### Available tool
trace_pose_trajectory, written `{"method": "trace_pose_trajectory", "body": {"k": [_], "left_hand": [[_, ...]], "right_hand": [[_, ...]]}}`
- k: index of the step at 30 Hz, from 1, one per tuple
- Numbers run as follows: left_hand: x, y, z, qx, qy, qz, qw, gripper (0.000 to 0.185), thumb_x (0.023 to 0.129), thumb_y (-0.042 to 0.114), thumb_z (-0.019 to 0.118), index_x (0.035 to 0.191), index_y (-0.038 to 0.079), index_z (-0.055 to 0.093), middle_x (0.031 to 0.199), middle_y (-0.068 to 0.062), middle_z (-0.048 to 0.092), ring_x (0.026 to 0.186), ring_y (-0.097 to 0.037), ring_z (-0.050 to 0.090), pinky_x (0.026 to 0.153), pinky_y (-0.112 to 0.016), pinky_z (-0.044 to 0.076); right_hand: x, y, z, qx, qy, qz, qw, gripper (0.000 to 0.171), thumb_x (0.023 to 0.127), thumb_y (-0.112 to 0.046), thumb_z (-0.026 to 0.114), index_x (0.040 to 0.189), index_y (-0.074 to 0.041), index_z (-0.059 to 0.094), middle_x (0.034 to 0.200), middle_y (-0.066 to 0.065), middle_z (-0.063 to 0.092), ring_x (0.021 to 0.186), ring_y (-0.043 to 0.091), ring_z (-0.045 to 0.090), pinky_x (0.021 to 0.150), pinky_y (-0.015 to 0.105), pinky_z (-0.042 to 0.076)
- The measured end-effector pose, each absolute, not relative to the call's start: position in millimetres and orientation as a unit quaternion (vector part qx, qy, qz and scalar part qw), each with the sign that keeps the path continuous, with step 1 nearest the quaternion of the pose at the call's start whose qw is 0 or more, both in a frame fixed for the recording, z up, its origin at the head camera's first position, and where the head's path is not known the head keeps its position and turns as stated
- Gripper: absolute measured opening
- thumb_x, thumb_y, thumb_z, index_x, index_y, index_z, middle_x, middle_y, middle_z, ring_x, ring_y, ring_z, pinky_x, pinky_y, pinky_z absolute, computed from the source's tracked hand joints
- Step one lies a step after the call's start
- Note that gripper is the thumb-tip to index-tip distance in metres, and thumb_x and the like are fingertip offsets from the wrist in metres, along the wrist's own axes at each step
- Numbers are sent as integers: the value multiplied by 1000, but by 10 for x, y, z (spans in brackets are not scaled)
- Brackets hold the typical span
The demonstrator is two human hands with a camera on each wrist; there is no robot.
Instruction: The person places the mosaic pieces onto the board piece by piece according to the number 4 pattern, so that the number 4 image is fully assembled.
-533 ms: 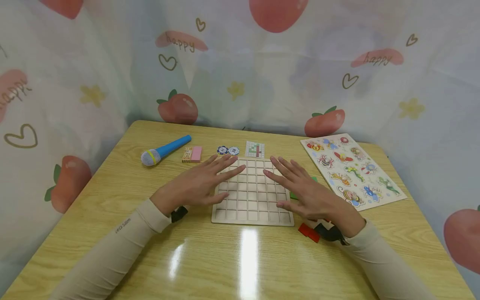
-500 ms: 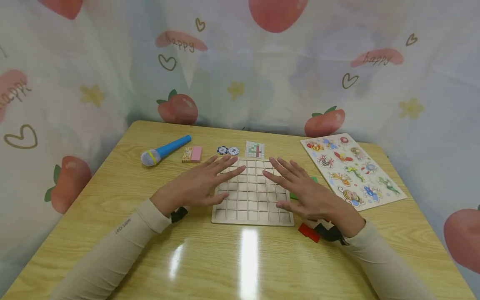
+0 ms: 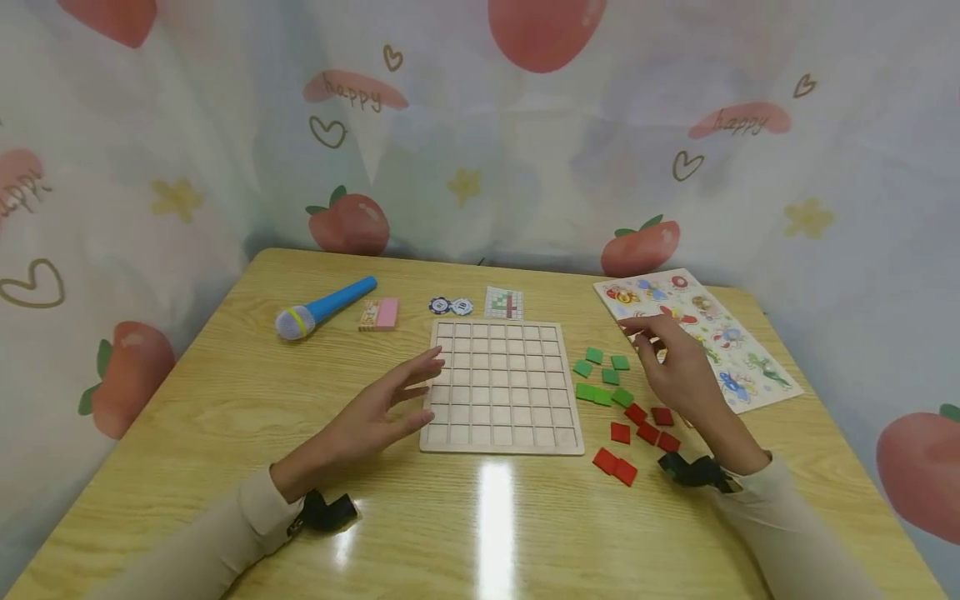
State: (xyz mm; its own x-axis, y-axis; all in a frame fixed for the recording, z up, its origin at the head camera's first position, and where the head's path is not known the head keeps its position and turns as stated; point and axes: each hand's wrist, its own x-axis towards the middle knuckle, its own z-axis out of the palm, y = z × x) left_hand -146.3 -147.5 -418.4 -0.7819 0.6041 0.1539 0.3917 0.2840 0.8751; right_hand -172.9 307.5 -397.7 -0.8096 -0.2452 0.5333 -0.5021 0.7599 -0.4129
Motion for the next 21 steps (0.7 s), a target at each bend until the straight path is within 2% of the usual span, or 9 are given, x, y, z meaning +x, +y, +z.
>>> {"method": "trace_pose_trajectory", "body": {"k": [2, 5, 9, 14, 21], "left_hand": [[-1429, -1497, -4298, 296, 828, 467, 93, 91, 101, 34, 76, 171, 39, 19, 177, -8, 29, 163, -35, 32, 128, -64, 34], [-1422, -1509, -4417, 298, 880, 362, 72, 110, 89, 50, 85, 173, 30, 16, 180, -10, 21, 167, -37, 20, 133, -67, 21], [-1410, -1511, -4489, 326, 907, 258, 64, 131, 79, 70, 84, 173, 14, 13, 181, -12, 15, 169, -34, 10, 137, -64, 5], [-1408, -1481, -4515, 333, 920, 199, 47, 136, 78, 85, 73, 172, 7, 13, 181, -12, 13, 170, -30, 9, 138, -58, 5], [-1432, -1483, -4507, 316, 925, 200, 57, 124, 87, 76, 73, 171, 3, 18, 181, -12, 16, 170, -28, 10, 139, -55, 7]], "right_hand": [[-1763, 3152, -4047, 150, -930, 281, 181, 31, 106, 0, 58, 134, -7, 69, 123, 14, 72, 97, 26, 68, 79, 11, 48], [-1818, 3215, -4129, 113, -954, 261, 91, 33, 108, -7, 57, 140, -6, 67, 132, 18, 66, 102, 30, 67, 79, 28, 53], [-1857, 3240, -4187, 113, -964, 238, 25, 38, 105, -8, 61, 142, -3, 66, 130, 21, 62, 100, 29, 63, 82, 44, 54], [-1839, 3280, -4203, 116, -969, 220, 6, 37, 102, -5, 65, 139, -3, 67, 125, 19, 63, 94, 25, 55, 83, 43, 49], [-1855, 3279, -4239, 121, -969, 216, 0, 28, 104, -6, 65, 132, -4, 70, 117, 16, 62, 90, 22, 55, 80, 38, 49]]}}
